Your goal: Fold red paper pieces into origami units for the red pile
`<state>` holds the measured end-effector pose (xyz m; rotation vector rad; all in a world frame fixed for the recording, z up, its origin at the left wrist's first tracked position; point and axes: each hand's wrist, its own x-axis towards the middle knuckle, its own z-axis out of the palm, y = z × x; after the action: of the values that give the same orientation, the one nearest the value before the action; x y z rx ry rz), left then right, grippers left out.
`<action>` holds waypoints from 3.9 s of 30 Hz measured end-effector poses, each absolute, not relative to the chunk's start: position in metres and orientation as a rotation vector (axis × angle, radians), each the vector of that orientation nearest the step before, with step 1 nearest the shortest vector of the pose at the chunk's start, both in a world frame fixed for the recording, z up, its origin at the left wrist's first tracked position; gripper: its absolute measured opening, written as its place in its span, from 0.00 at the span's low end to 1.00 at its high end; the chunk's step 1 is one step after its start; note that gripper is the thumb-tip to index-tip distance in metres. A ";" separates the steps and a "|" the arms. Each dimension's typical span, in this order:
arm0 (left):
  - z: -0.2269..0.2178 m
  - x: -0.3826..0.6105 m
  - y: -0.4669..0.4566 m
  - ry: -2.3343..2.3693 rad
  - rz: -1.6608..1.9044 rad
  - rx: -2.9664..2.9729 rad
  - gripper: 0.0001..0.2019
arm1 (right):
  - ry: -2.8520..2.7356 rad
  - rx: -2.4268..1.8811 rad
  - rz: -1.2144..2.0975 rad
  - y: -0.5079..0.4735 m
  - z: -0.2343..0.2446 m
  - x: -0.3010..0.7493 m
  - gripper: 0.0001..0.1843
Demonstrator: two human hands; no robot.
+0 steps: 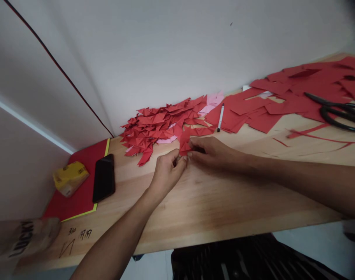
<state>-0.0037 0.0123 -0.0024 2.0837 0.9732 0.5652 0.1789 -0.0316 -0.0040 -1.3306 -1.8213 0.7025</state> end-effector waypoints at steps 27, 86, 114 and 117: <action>-0.009 -0.005 0.014 0.946 0.605 1.985 0.13 | -1.813 -1.349 0.648 -0.034 -0.002 0.176 0.11; -0.003 -0.002 0.011 0.816 0.898 1.777 0.11 | -1.729 -1.295 0.875 -0.028 -0.009 0.185 0.12; 0.000 -0.006 0.016 0.782 0.863 1.930 0.02 | -1.788 -1.219 0.965 -0.028 0.002 0.191 0.15; 0.002 -0.006 0.016 0.768 0.849 1.918 0.03 | -1.791 -1.201 0.958 -0.027 -0.001 0.192 0.14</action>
<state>-0.0056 0.0161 0.0018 1.9181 0.7677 0.8490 0.1917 -0.0267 -0.0007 -1.2014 -1.7909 0.9578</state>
